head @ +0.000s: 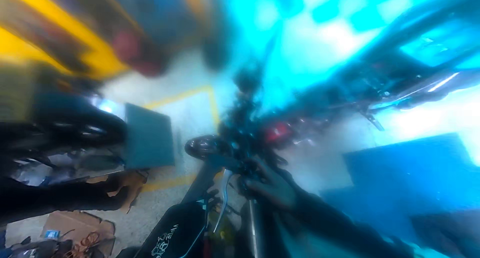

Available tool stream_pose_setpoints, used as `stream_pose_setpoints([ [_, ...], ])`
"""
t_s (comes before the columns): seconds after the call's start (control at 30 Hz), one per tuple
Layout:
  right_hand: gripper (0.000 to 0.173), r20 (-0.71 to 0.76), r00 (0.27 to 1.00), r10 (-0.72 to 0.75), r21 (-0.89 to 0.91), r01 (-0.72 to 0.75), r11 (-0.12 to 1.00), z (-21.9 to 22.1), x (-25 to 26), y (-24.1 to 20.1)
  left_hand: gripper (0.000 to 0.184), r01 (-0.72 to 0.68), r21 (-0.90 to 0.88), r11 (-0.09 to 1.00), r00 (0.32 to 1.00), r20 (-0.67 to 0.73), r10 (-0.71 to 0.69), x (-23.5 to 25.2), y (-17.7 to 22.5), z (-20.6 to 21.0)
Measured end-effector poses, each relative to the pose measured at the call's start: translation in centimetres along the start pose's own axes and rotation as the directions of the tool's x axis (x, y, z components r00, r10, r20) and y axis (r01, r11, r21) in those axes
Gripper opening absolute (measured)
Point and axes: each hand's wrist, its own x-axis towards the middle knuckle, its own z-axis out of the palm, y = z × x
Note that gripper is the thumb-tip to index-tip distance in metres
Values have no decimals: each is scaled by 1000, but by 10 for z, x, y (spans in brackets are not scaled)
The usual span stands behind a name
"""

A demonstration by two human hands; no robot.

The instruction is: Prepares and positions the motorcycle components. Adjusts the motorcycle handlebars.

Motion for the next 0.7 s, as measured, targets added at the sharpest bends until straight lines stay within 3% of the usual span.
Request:
stream_pose_setpoints([
  [0.07, 60, 8, 1000, -10, -25, 10, 1000, -1, 1, 0, 47, 13, 67, 998, 995, 102, -20, 18, 15, 9],
  [0.2, 61, 8, 999, -43, -62, 43, 997, -2, 2, 4, 37, 4, 253, 967, 987, 156, -44, 40, 30, 42],
  [0.33, 63, 43, 998, -53, -68, 56, 996, -3, 5, 4, 29, -164, 148, 975, 959, 257, 122, 73, -3, 31],
  [0.47, 62, 71, 996, -55, -17, 57, 998, -5, 1, 6, 25, -202, 188, 961, 967, 196, 165, 68, -7, 31],
  [0.53, 60, 83, 996, -43, -18, 44, 999, -6, -3, 2, 21, -143, 189, 971, 977, 185, 108, 51, 8, 35],
  [0.7, 57, 63, 997, -44, -151, 53, 987, -6, 2, -8, 24, -238, 22, 971, 934, 280, 222, 69, -21, 29],
])
